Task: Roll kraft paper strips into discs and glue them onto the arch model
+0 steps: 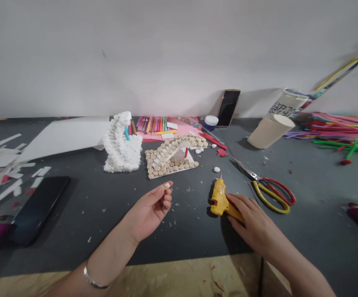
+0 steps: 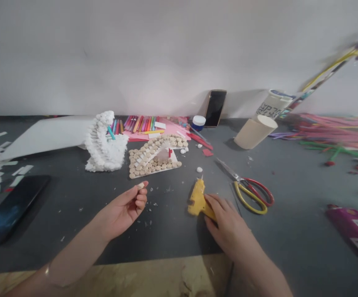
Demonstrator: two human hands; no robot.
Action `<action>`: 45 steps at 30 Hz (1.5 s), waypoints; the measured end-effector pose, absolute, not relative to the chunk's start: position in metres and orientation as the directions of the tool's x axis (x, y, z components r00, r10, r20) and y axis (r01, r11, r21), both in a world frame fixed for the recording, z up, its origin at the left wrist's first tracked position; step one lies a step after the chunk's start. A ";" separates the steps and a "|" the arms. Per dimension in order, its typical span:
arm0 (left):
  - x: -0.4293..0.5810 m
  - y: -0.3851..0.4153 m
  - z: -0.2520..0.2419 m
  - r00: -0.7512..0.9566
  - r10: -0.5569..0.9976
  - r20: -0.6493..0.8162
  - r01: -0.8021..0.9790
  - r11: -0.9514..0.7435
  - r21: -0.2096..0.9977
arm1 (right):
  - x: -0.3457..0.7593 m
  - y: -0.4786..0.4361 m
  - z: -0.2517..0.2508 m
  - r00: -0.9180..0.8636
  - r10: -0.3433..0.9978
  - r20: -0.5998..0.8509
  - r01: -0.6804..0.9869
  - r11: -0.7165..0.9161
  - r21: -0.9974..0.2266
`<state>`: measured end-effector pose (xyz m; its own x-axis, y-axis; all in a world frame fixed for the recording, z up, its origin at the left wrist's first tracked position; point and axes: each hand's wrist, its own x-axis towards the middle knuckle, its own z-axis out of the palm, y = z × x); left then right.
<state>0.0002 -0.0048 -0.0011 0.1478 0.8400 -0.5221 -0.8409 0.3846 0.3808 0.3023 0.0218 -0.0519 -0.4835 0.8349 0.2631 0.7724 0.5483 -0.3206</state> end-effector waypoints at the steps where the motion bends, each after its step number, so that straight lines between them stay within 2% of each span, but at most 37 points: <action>1: 0.000 -0.005 -0.001 0.145 0.841 -0.521 -0.839 0.384 0.386 | 0.302 0.023 -0.051 -0.476 0.839 0.262 0.772 0.542 -0.332; 4: 0.002 -0.006 0.000 0.128 0.845 -0.519 -0.823 0.383 0.420 | 0.296 0.025 -0.042 -0.370 0.892 0.261 0.789 0.450 -0.418; 7: 0.004 -0.007 0.001 0.113 0.852 -0.512 -0.786 0.392 0.479 | 0.283 0.018 -0.029 -0.187 0.964 0.191 0.738 0.266 -0.620; 10: 0.006 -0.008 0.000 0.116 0.852 -0.511 -0.747 0.414 0.520 | 0.265 0.004 -0.015 -0.130 0.987 0.091 0.474 0.142 -0.869; 13: 0.006 -0.010 -0.001 0.150 0.854 -0.499 -0.732 0.435 0.524 | 0.244 -0.013 -0.003 -0.210 0.977 0.030 0.237 0.081 -0.968; 15: 0.006 -0.011 -0.001 0.182 0.859 -0.478 -0.738 0.441 0.511 | 0.229 -0.021 0.004 -0.287 0.958 0.020 0.223 0.087 -0.971; 18: 0.006 -0.012 -0.003 0.202 0.869 -0.452 -0.756 0.431 0.492 | 0.212 -0.027 0.010 -0.401 0.905 0.142 0.275 0.267 -0.923; 21: 0.007 -0.013 -0.005 0.196 0.870 -0.453 -0.768 0.423 0.480 | 0.203 -0.027 0.011 -0.443 0.866 0.233 0.357 0.409 -0.840; 24: 0.008 -0.014 -0.005 0.198 0.864 -0.463 -0.763 0.433 0.480 | 0.201 -0.026 0.007 -0.456 0.848 0.268 0.438 0.476 -0.762; 31: 0.010 -0.013 -0.003 0.193 0.846 -0.496 -0.760 0.449 0.470 | 0.198 -0.021 0.002 -0.467 0.822 0.326 0.539 0.557 -0.632; 41: 0.011 -0.013 -0.004 0.188 0.831 -0.523 -0.766 0.457 0.451 | 0.197 -0.018 -0.003 -0.483 0.812 0.328 0.574 0.576 -0.582; 45: 0.011 -0.012 -0.001 0.185 0.827 -0.531 -0.765 0.460 0.450 | 0.196 -0.018 -0.001 -0.499 0.784 0.369 0.562 0.617 -0.551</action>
<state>0.0114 -0.0119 -0.0014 0.1852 0.8268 -0.5312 -0.7652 0.4605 0.4499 0.1962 -0.0177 -0.0014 -0.4986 0.7842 0.3692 0.5620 0.6168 -0.5511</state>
